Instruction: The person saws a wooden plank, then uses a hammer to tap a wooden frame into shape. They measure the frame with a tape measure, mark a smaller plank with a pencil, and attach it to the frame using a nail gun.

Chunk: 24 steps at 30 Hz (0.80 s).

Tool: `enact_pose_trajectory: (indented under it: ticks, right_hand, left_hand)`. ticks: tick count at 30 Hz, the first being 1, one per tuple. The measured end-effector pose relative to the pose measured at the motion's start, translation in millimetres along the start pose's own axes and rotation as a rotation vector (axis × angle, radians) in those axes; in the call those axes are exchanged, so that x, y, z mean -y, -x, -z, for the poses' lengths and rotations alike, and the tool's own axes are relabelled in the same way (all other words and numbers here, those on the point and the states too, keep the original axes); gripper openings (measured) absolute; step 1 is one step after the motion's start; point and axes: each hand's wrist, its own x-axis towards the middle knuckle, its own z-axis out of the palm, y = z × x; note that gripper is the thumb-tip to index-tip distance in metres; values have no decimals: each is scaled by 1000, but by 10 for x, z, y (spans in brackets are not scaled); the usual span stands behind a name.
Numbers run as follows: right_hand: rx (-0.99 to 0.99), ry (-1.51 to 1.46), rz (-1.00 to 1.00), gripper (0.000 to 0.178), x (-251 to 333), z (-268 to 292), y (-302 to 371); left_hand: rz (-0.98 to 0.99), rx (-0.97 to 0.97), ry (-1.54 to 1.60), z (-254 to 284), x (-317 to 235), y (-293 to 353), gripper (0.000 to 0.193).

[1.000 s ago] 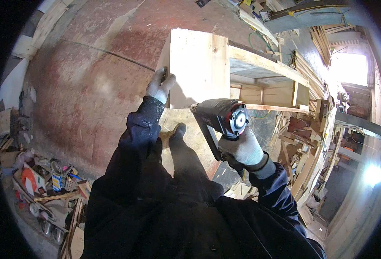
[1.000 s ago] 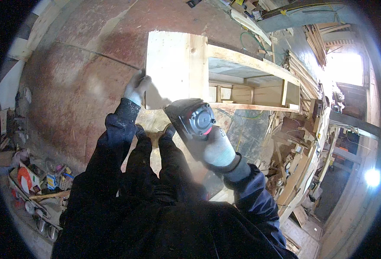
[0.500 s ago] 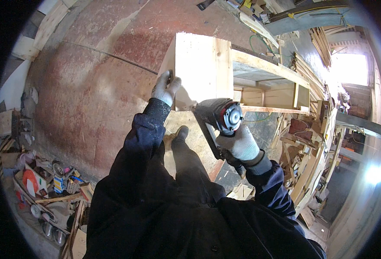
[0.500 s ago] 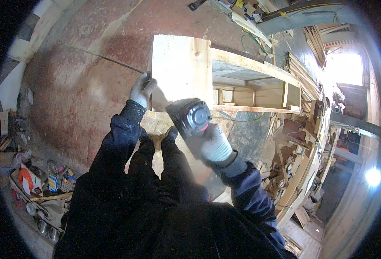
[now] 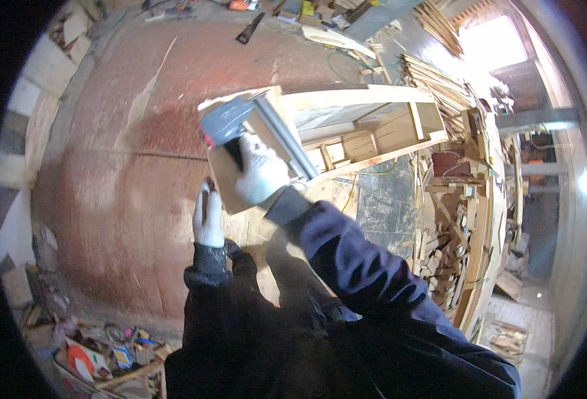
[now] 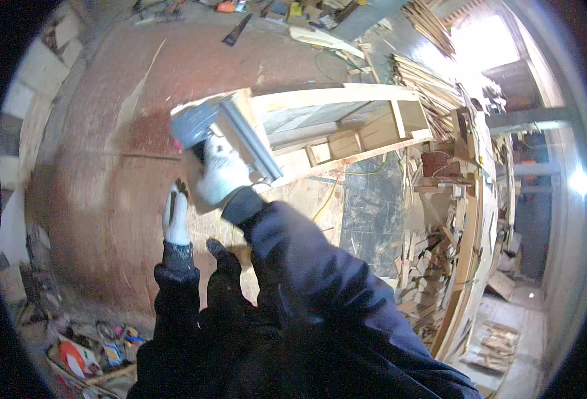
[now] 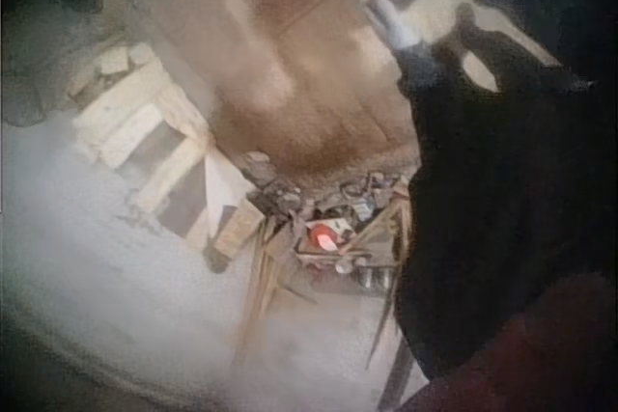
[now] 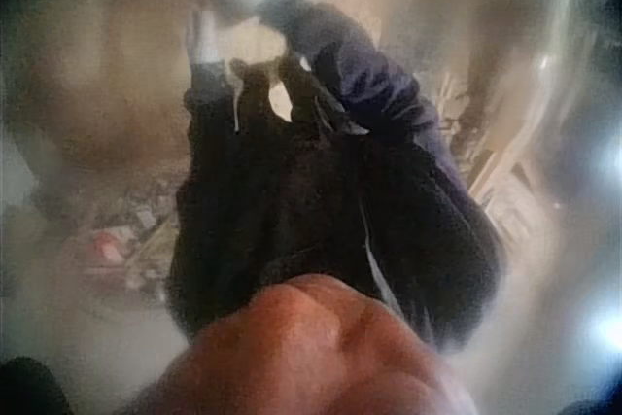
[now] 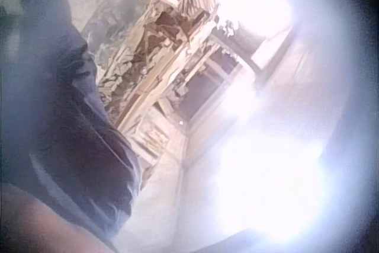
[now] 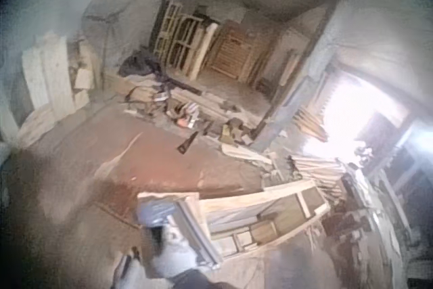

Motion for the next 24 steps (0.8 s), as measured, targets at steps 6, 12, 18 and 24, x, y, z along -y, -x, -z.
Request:
enact_pose_trajectory:
  ticks: [6,12,18,24]
  right_hand:
    - [-69,-150,97,48,-267,56,128]
    - [41,-215,141,33,-428,245,421]
    - [161,-859,221,37,-810,510,1079]
    - [504,-489,2,32,-3129,1011,2374]
  left_hand:
    - [-74,30,-323,-355,-218,89,49]
    - [-10,127,-355,-386,-71,-299,49]
    - [94,84,-411,-344,-6,-847,51]
    - [32,95,-1009,-513,-525,-1509,65]
